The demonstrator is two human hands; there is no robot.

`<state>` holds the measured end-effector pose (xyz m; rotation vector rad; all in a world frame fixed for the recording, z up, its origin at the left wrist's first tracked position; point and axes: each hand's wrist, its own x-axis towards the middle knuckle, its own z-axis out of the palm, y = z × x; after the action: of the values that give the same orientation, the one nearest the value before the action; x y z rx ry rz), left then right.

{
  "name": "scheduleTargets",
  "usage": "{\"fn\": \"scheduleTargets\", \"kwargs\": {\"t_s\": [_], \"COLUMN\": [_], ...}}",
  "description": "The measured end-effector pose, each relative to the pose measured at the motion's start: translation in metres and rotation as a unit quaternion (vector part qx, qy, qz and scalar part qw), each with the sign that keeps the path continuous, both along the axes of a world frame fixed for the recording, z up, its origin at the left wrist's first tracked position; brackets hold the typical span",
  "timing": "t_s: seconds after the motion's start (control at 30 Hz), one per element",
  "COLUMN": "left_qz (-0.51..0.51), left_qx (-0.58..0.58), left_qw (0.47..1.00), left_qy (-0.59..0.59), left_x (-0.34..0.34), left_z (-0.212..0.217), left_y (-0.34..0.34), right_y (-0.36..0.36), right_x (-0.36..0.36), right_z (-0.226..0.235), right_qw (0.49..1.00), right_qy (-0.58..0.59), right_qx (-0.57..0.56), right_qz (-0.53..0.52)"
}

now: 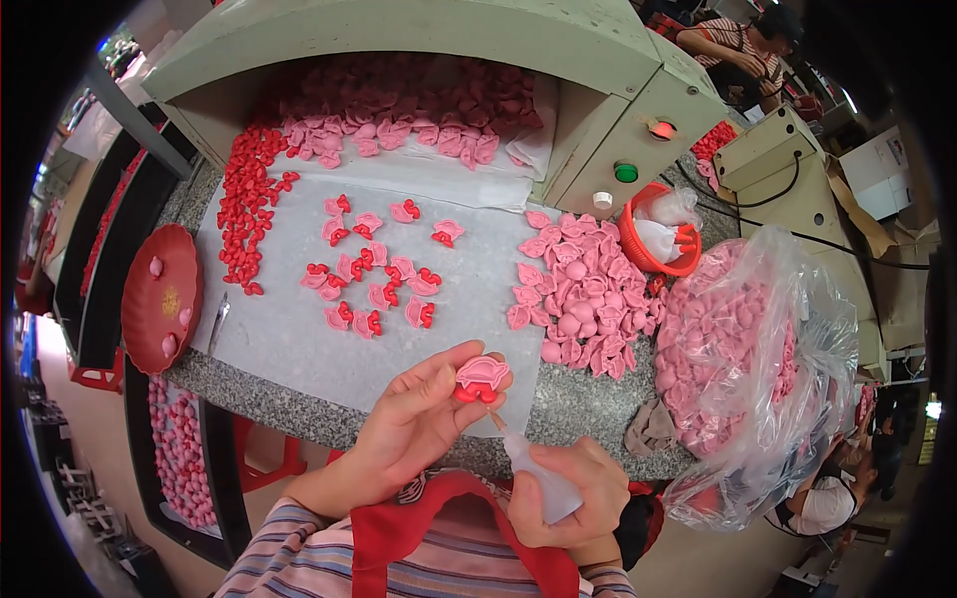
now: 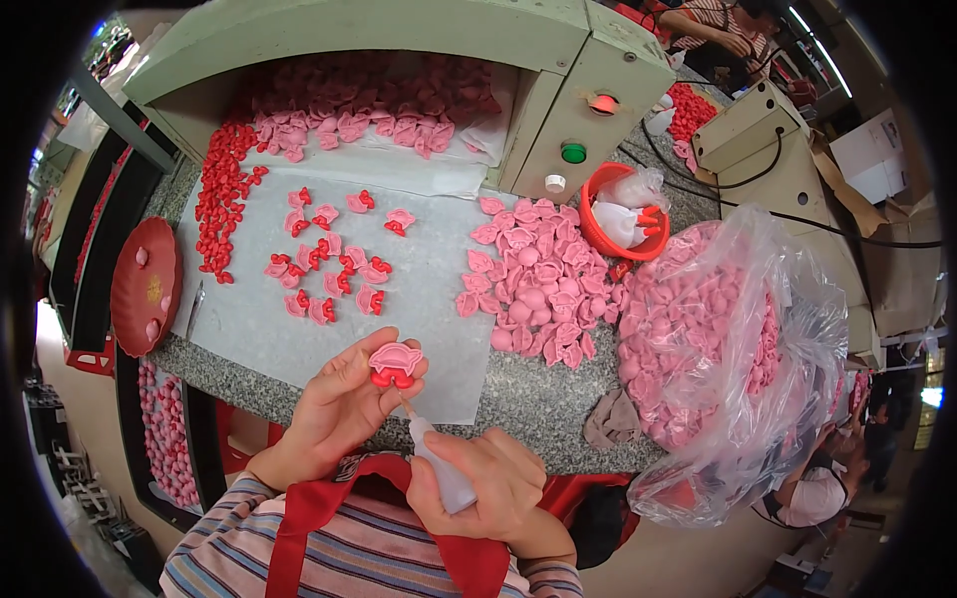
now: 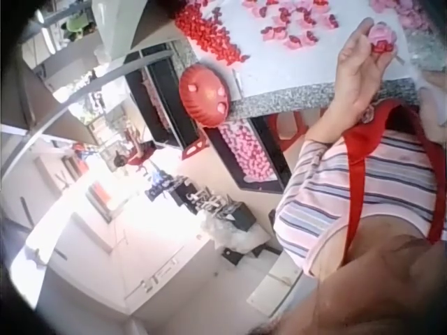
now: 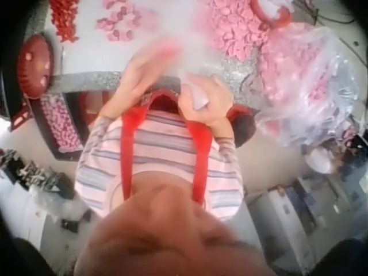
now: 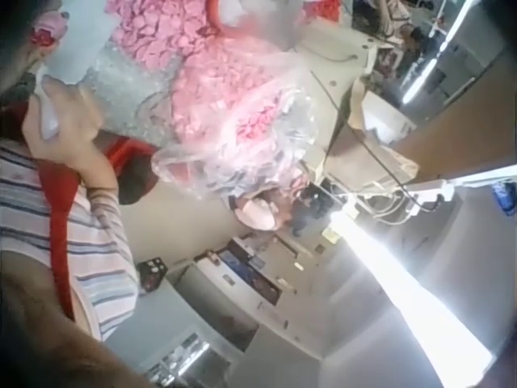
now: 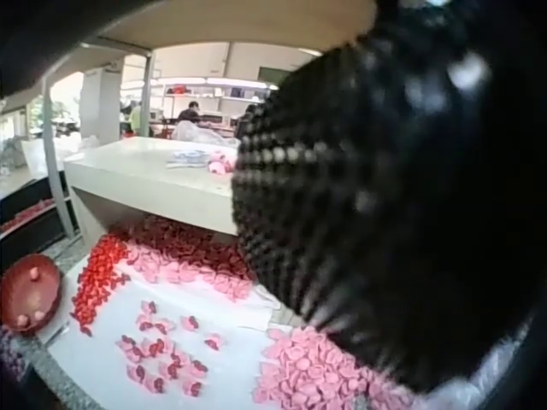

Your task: Assembling small pink flower-shaped plastic parts by applying adhesive from a squeeze bottle and joining components at a factory workbench.

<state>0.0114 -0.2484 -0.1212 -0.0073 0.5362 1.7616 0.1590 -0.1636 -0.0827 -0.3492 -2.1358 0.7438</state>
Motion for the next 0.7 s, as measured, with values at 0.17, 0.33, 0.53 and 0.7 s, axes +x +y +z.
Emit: {"fn": "scheduleTargets", "kwargs": {"t_s": [0.17, 0.33, 0.53, 0.7], "left_qz": [-0.001, -0.005, -0.010, -0.007], "left_qx": [0.005, 0.001, 0.000, -0.003], "left_qw": [1.000, 1.000, 1.000, 1.000], "left_qy": [-0.004, 0.000, -0.001, 0.003], "left_x": [-0.0005, 0.0002, 0.0019, 0.0021], "left_z": [-0.0016, -0.0004, -0.0019, -0.0007], "left_y": [-0.0004, -0.0006, -0.0022, -0.0024], "right_y": [0.0005, -0.0001, -0.0021, -0.0014], "right_x": [0.0003, 0.0007, -0.0048, -0.0044], "right_z": [0.0008, 0.0002, 0.0014, -0.0006], "right_qw": [1.000, 1.000, 1.000, 1.000], "right_qy": [0.000, 0.015, 0.005, 0.000], "right_qx": [-0.002, -0.001, -0.006, -0.014], "right_qz": [0.000, 0.006, 0.014, 0.016]}}
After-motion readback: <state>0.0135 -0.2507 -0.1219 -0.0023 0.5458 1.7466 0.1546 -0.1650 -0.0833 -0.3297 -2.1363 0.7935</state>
